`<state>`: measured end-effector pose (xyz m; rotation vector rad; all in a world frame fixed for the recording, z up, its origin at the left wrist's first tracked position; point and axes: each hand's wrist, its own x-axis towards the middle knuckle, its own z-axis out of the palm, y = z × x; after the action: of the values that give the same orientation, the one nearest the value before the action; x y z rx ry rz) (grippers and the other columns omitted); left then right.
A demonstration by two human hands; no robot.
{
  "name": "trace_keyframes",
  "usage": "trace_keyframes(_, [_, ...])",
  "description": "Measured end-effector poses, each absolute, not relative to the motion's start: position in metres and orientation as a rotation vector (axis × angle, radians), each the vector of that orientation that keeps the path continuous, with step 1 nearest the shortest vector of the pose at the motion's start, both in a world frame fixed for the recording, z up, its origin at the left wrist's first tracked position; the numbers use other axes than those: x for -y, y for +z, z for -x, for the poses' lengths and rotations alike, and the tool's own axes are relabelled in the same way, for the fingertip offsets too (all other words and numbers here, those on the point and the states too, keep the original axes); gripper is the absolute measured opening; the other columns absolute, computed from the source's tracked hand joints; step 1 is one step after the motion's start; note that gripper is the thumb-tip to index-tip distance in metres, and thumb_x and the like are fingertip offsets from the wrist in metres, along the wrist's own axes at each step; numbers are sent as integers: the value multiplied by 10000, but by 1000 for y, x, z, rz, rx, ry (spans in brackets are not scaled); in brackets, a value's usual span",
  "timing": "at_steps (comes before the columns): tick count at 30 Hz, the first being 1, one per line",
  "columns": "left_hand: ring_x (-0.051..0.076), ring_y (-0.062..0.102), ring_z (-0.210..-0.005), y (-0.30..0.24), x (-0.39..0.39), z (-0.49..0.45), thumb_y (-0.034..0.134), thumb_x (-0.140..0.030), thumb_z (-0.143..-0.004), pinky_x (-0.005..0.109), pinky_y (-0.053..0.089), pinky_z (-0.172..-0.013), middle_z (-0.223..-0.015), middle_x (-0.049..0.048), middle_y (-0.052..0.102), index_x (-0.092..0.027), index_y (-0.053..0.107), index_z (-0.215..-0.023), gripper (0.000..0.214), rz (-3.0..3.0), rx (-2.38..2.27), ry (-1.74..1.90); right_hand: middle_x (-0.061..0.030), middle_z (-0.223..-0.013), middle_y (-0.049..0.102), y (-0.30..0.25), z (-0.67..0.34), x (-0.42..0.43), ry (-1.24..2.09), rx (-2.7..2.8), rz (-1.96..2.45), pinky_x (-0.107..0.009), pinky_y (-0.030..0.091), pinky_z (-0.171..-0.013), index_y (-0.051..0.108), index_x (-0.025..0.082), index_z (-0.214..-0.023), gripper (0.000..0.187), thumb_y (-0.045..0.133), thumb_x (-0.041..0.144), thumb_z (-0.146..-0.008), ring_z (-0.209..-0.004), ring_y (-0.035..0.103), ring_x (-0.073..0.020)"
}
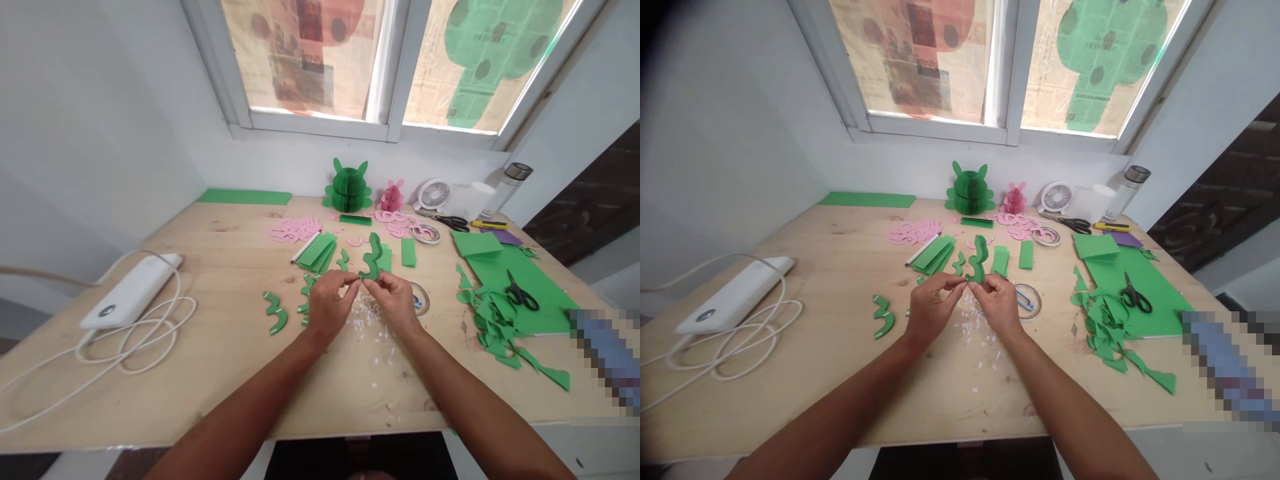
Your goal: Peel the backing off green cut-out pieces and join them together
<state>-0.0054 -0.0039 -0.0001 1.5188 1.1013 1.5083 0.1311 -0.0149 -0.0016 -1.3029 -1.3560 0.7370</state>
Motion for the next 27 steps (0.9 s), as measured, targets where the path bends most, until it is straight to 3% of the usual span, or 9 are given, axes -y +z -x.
trace_keyframes(12, [177, 536, -634, 1, 5, 5, 668, -156, -656, 268, 393, -682, -673, 34, 665, -237, 706, -659, 90, -1618, -1157, 1504, 35, -496, 415, 5, -129, 17, 603, 1451, 1298, -261, 316, -532, 450, 199, -491, 300, 606, 317, -719, -532, 401, -131])
trace_keyframes(27, [127, 600, -617, -2, 3, 6, 557, -157, -731, 239, 485, -614, -717, 24, 692, -172, 659, -746, 104, -1975, -1305, 1477, 49, -503, 409, 3, -129, 17, 527, 1464, 1292, -233, 314, -527, 452, 181, -498, 288, 606, 266, -725, -522, 399, -108])
